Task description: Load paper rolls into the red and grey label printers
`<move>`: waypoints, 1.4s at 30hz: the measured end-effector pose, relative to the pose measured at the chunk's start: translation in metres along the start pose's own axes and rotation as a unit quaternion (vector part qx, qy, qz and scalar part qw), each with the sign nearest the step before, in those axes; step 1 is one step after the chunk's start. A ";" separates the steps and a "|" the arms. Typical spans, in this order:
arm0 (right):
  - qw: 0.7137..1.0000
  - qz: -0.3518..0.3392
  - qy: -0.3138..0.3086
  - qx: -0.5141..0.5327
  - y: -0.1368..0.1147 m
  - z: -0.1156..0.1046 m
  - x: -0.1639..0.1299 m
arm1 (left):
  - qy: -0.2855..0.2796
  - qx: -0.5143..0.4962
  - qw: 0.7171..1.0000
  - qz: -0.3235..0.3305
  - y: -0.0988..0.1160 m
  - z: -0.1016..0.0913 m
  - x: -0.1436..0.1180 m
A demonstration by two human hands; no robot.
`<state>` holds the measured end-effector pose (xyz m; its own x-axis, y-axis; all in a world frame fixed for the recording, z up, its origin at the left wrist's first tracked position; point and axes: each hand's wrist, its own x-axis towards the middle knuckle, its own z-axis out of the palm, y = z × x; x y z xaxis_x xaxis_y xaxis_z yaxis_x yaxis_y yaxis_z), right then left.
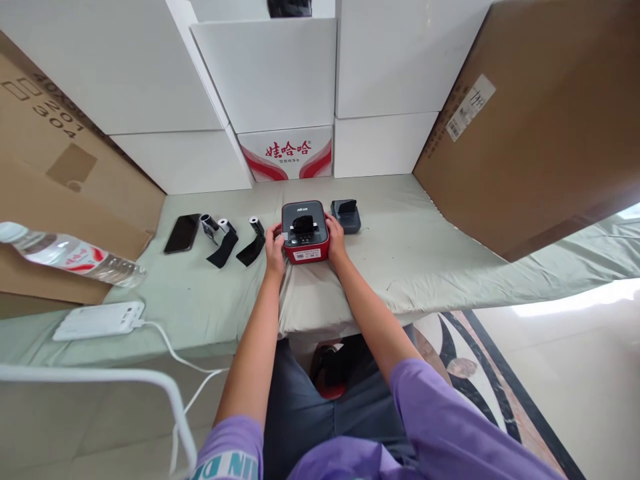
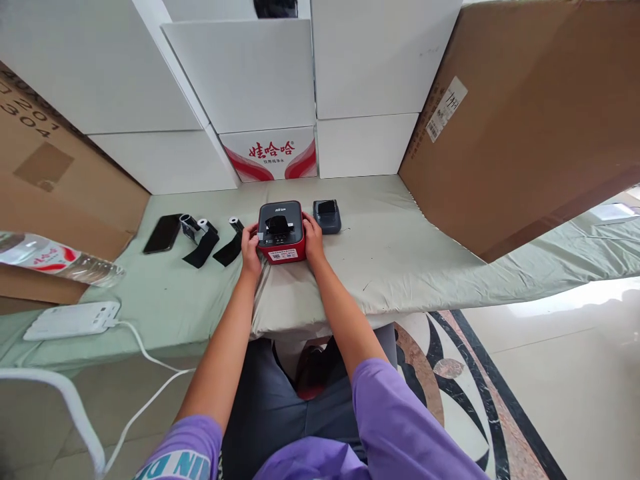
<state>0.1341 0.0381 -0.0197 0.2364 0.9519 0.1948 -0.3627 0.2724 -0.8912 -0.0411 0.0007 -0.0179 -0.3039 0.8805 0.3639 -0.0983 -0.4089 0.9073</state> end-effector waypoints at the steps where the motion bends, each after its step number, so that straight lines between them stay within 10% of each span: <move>1: 1.000 0.001 0.001 0.000 0.000 0.000 0.000 | 0.001 -0.009 1.000 -0.010 -0.001 0.000 0.001; 15: 1.000 0.002 0.000 -0.006 -0.001 0.001 0.003 | 0.035 -0.118 0.984 -0.126 -0.007 0.008 0.008; 42: 0.998 -0.019 -0.004 -0.053 -0.005 0.001 0.002 | 0.060 -0.150 0.981 -0.112 -0.012 0.009 0.012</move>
<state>0.1352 0.0384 -0.0145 0.2412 0.9424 0.2317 -0.2557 0.2920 -0.9216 -0.0354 0.0184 -0.0227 -0.3510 0.9288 0.1190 -0.4435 -0.2769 0.8524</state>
